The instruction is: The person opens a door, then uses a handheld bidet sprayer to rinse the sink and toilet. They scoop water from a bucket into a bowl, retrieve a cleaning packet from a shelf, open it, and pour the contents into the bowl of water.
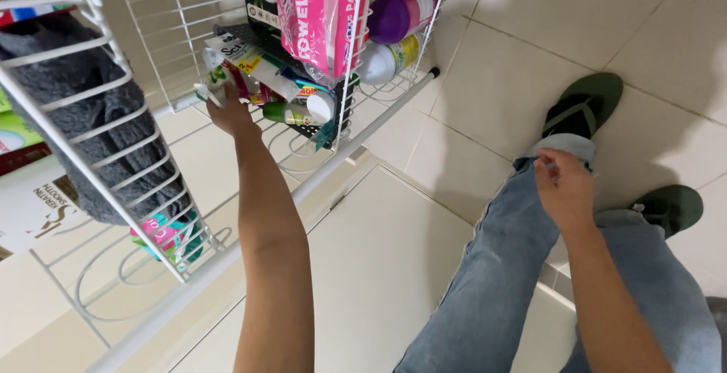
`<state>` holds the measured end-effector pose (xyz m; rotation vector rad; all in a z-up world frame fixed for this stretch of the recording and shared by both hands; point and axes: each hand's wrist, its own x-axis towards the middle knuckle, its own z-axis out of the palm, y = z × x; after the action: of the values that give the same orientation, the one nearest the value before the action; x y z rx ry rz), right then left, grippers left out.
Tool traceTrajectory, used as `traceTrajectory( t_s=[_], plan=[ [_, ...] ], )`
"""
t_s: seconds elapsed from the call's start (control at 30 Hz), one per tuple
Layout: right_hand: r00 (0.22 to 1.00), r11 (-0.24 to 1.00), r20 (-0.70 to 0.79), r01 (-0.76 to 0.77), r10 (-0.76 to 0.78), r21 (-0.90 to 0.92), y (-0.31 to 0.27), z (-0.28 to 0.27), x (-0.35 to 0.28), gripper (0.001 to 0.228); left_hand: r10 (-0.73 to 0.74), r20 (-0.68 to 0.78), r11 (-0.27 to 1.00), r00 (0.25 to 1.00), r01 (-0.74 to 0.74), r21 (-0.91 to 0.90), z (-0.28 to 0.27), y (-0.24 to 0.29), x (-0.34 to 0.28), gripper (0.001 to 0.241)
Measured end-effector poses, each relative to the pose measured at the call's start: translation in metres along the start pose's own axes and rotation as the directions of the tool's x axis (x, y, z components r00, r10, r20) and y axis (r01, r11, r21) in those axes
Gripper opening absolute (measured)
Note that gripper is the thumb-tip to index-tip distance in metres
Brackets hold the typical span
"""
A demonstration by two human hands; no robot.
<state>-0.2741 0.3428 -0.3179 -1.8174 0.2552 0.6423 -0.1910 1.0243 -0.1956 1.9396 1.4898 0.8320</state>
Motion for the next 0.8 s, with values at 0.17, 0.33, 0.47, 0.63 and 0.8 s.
traceTrajectory(
  t_s=[0.17,0.33,0.47,0.63,0.8],
  plan=[
    [0.999,0.999,0.013,0.038,-0.038,0.006,0.026,0.005,0.002,0.023,0.030,0.017,0.991,0.999,-0.032,0.128,0.001,-0.022,0.022,0.052],
    [0.998,0.998,0.019,0.063,-0.063,0.001,0.027,0.008,0.003,0.023,0.102,0.052,0.993,0.993,-0.104,0.053,0.005,0.017,-0.018,0.058],
    [0.999,1.000,0.023,0.023,-0.023,-0.014,0.009,0.007,0.003,0.023,0.039,0.010,0.999,0.999,-0.038,-0.030,0.002,0.012,-0.009,0.053],
    [0.995,0.999,0.100,-0.020,0.022,-0.026,0.011,0.010,-0.002,0.023,-0.036,-0.031,0.995,0.999,0.033,-0.091,-0.003,0.006,0.000,0.051],
    [0.988,0.994,0.106,-0.112,0.113,-0.016,-0.002,0.006,-0.005,0.025,-0.230,-0.033,0.958,0.973,0.220,-0.182,-0.009,0.000,0.009,0.044]
  ],
)
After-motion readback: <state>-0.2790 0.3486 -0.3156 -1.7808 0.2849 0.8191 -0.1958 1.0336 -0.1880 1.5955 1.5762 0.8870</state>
